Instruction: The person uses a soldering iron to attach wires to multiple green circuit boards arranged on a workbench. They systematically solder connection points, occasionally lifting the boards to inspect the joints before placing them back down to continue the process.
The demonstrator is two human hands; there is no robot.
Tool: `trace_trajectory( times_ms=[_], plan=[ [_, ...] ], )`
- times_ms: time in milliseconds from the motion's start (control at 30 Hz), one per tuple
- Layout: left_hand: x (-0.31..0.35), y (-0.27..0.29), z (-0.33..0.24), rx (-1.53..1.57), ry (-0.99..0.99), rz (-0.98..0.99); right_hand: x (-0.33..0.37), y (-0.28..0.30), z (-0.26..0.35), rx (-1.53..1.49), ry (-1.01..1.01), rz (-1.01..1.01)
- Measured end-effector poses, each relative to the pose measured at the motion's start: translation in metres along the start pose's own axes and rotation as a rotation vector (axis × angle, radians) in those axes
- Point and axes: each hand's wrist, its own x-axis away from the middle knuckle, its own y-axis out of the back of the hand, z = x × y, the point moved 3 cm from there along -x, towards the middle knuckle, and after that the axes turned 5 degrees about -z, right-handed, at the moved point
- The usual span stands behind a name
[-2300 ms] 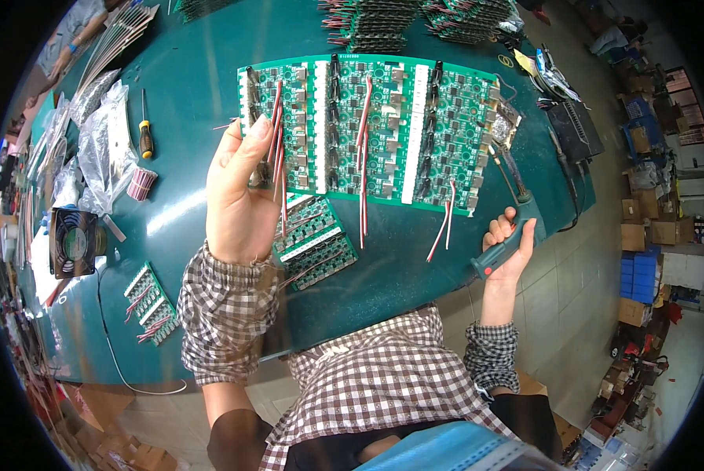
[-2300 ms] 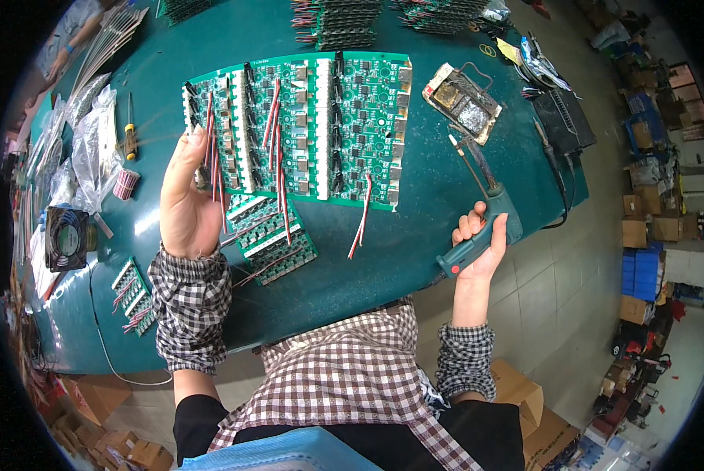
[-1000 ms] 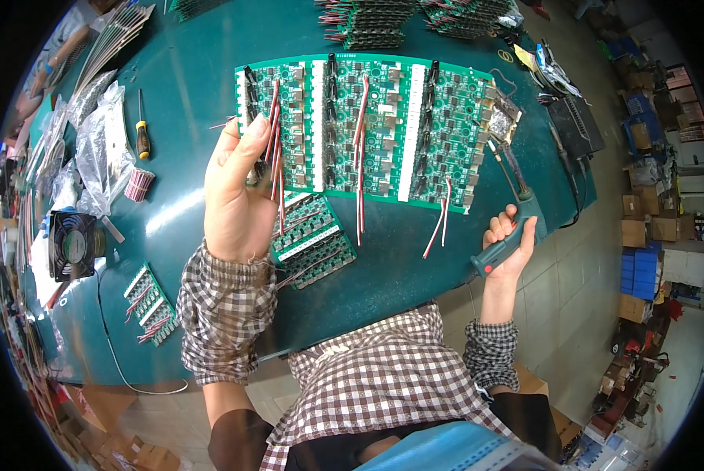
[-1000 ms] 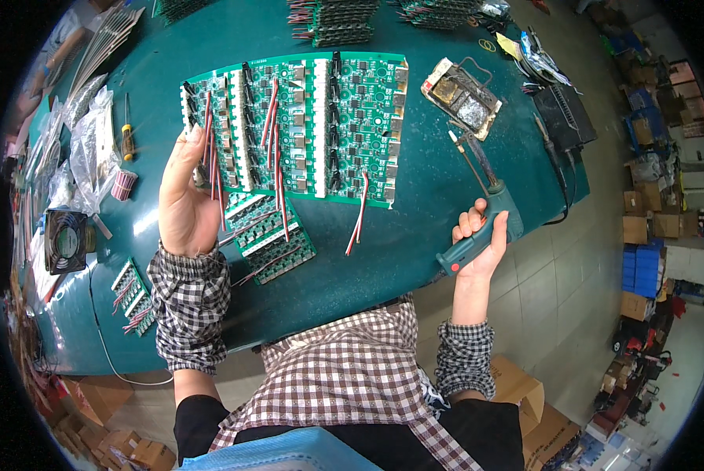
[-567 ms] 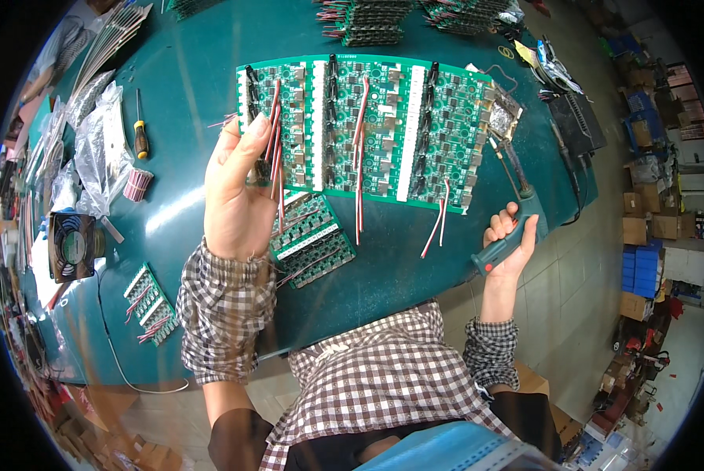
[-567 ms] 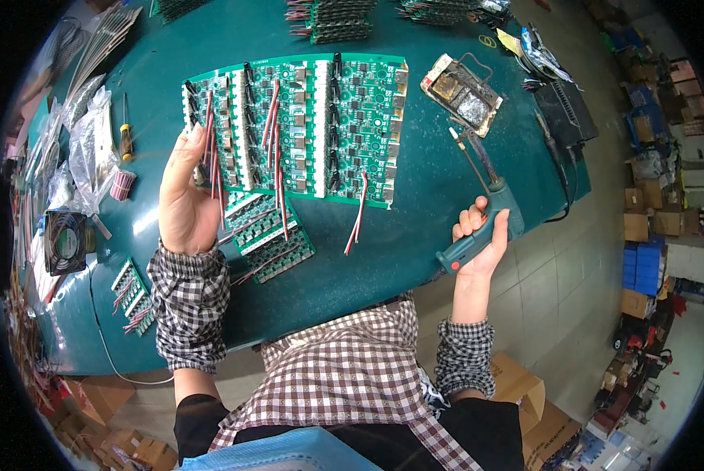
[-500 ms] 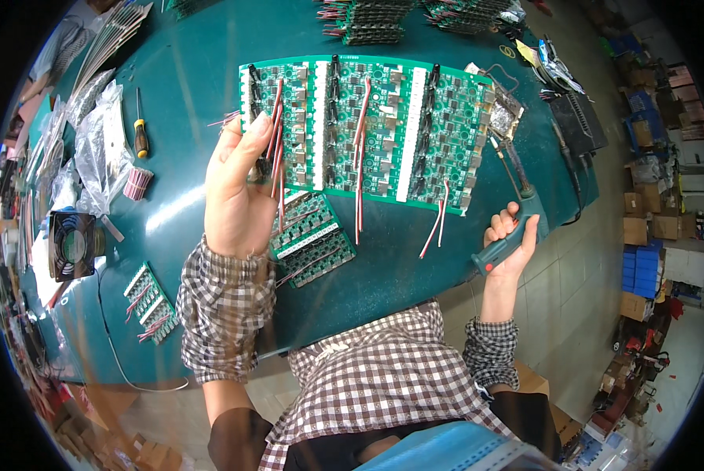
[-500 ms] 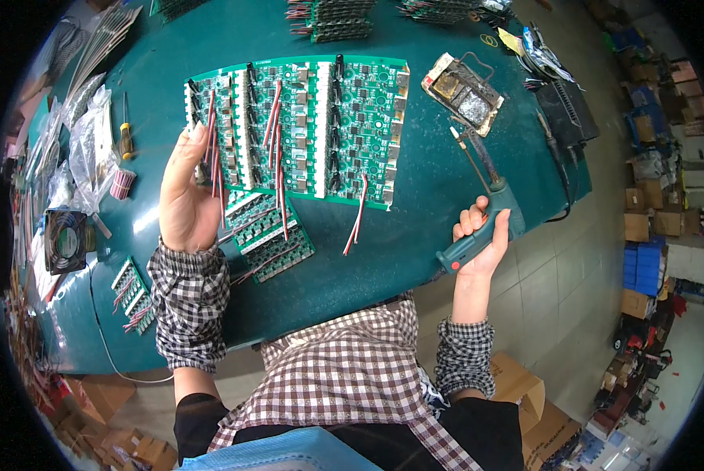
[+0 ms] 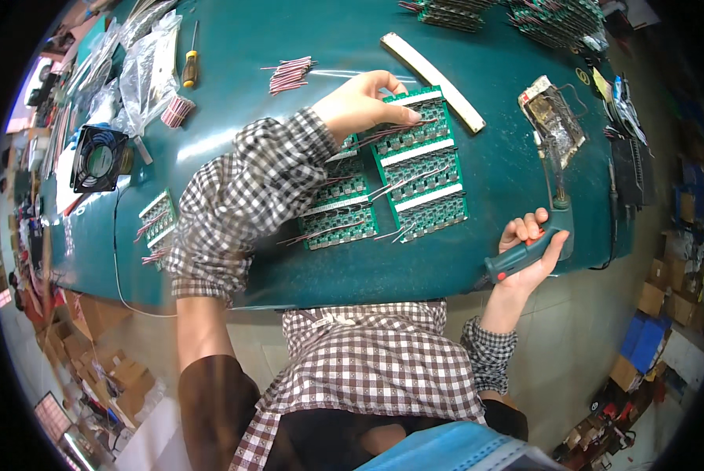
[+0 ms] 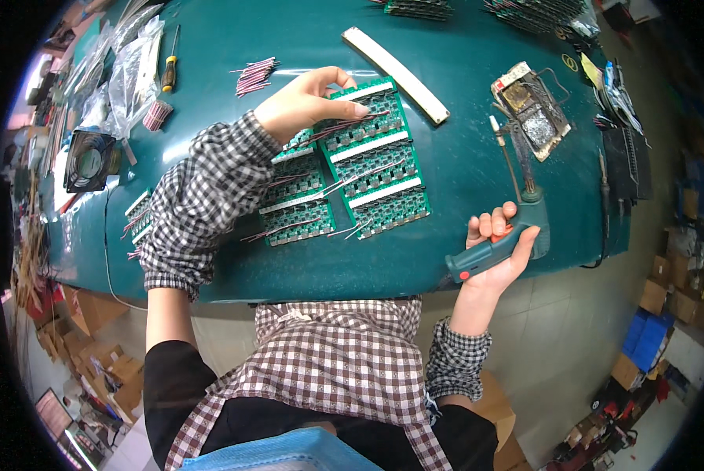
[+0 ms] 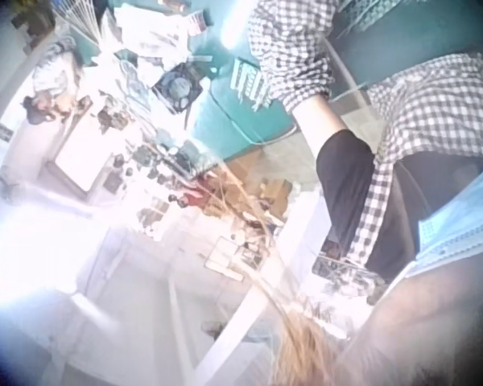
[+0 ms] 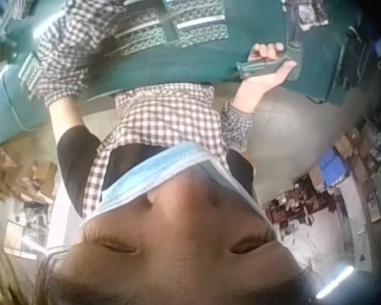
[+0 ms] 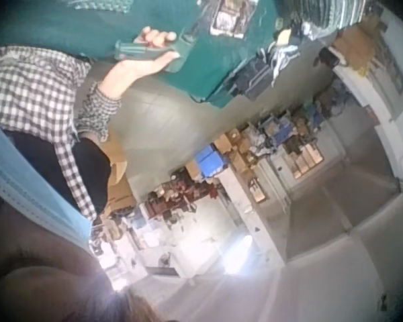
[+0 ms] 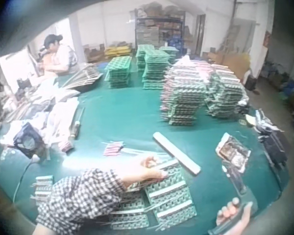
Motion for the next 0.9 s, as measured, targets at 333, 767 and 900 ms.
trace_trajectory(
  times_ms=[333,767,900],
  plan=[
    [0.006,0.019,0.003,-0.898,-0.434,-0.334,0.011,-0.020,-0.044,0.202,-0.034,0.018],
    [0.008,0.034,0.025,-0.499,-0.289,-0.307,0.031,-0.032,-0.054,0.360,-0.028,-0.012],
    [0.006,0.033,0.022,-0.633,-0.471,-0.337,0.032,-0.030,-0.059,0.369,-0.027,-0.053]
  ],
)
